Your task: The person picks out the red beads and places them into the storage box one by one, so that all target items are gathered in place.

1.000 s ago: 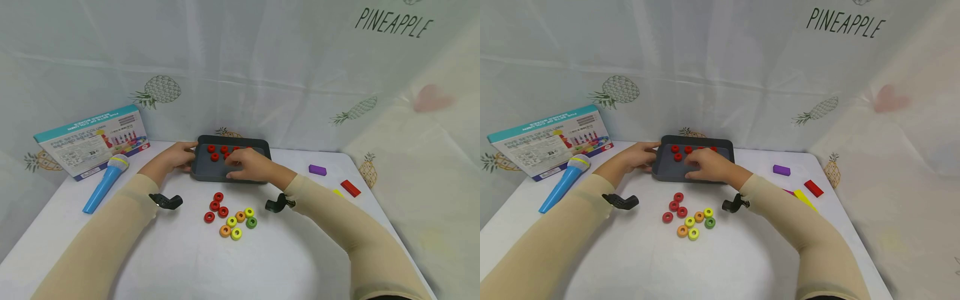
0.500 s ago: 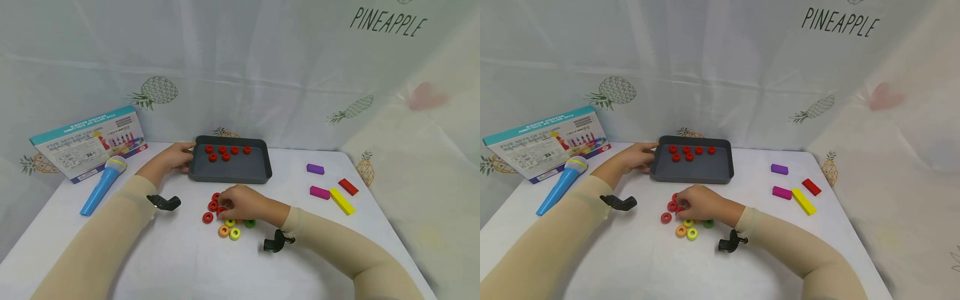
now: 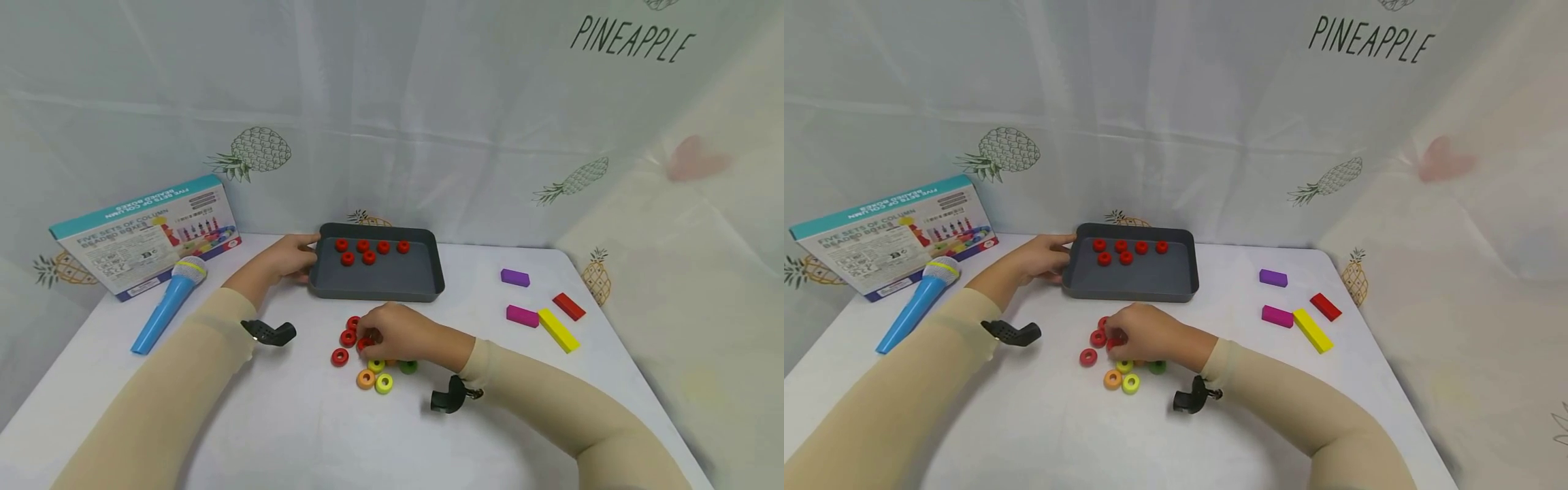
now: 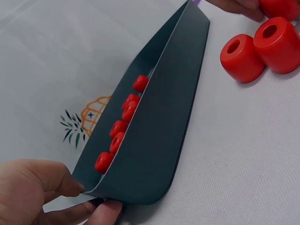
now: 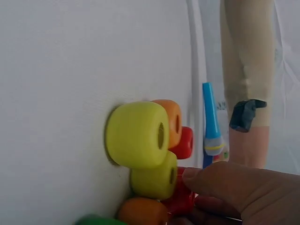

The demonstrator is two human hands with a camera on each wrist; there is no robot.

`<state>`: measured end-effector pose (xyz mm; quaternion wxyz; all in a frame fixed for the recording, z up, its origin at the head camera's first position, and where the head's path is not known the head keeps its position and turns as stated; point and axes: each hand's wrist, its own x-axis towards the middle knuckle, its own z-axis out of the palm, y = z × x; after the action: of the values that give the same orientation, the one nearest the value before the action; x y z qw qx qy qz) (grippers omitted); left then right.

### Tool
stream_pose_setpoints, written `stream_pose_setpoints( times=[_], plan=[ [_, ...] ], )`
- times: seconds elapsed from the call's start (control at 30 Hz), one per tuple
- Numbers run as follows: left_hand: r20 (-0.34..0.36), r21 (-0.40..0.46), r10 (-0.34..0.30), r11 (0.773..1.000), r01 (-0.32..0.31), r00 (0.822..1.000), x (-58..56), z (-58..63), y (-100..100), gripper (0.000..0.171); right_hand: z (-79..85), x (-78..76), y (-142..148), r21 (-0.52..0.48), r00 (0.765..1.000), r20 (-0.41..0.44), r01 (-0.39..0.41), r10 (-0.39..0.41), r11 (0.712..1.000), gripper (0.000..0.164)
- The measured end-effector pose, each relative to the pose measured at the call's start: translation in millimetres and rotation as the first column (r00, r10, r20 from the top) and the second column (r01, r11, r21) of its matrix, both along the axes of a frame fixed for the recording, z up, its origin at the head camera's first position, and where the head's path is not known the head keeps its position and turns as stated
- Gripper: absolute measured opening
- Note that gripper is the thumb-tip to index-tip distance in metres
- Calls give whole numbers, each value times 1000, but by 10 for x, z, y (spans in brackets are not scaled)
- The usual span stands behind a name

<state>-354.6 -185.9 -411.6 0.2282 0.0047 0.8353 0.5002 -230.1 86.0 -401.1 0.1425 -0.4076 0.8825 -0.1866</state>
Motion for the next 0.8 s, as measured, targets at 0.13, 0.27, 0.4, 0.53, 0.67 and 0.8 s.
stream_pose_setpoints(
  times=[0.13,0.27,0.4,0.53,0.67,0.8],
  plan=[
    [-6,-11,-5,1000,5,1000,13,12,8,71,126,-19,53,-24,1000,-4,11,-11,1000,18],
    [-11,-10,-7,1000,6,1000,10,5,6,71,295,-83,114,-43,999,-42,20,-22,999,19],
    [-8,-3,-6,1000,6,1000,8,-7,6,71,444,-197,182,-69,997,-76,23,-29,997,19],
    [-9,-9,-2,1000,1,1000,21,-6,6,70,559,-359,254,-100,995,-93,27,-37,995,17],
    [-17,-13,-2,1000,2,1000,38,3,4,69,662,-541,321,-124,993,-100,44,-57,991,16],
    [-23,-7,-5,1000,5,1000,45,13,6,69,713,-732,388,-141,992,-97,66,-80,988,19]
  ],
)
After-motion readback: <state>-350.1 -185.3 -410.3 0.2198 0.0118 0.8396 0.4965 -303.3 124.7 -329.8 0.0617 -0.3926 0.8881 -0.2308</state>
